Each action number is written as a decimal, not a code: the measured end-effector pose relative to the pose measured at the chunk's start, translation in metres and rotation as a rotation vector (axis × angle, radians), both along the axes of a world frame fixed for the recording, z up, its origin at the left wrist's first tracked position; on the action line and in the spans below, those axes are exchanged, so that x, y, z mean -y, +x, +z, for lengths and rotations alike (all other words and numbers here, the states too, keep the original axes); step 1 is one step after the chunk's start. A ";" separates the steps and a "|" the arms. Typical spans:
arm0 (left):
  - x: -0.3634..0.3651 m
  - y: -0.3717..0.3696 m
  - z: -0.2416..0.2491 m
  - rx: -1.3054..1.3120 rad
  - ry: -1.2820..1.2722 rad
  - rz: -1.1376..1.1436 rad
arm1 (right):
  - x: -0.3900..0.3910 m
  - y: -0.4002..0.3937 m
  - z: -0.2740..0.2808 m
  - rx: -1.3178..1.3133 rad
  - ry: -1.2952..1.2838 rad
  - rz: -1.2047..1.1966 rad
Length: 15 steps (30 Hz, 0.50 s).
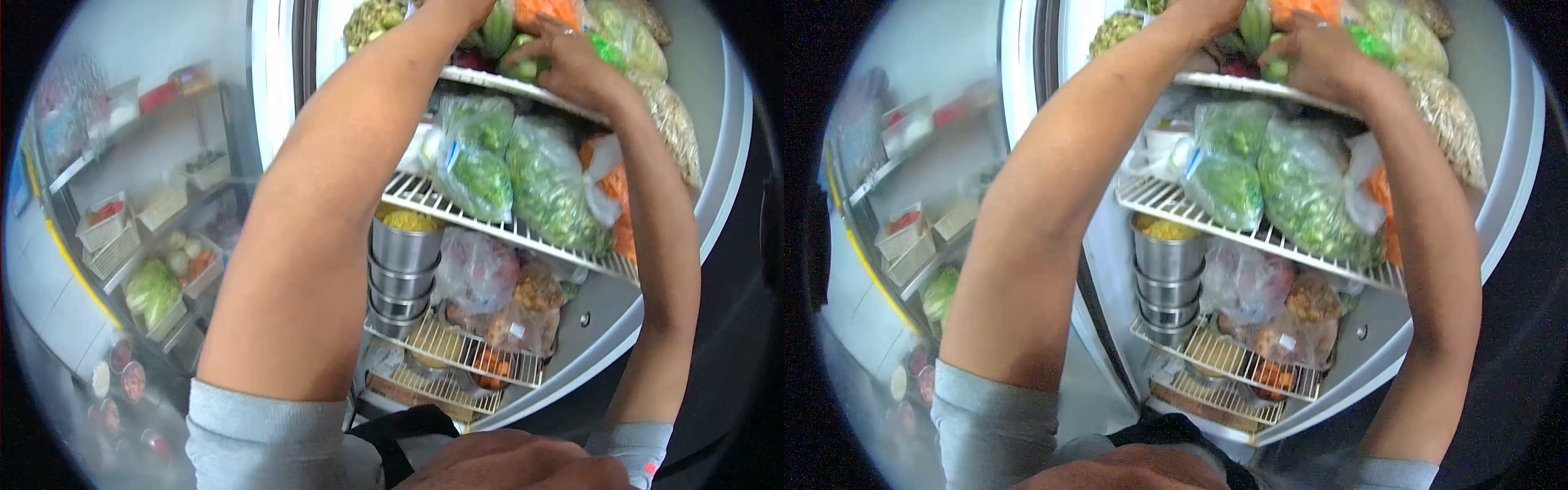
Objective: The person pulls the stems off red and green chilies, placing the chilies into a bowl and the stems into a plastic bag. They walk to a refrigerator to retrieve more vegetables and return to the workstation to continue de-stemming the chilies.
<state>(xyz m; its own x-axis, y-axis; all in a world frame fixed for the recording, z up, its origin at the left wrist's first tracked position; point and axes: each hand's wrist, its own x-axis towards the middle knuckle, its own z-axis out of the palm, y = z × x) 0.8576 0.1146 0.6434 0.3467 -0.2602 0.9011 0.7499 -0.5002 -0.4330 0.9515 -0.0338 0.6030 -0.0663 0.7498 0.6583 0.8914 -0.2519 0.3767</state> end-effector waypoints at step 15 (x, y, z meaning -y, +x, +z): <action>-0.024 0.014 0.030 0.137 0.014 -0.210 | -0.002 -0.002 0.003 0.137 -0.018 0.073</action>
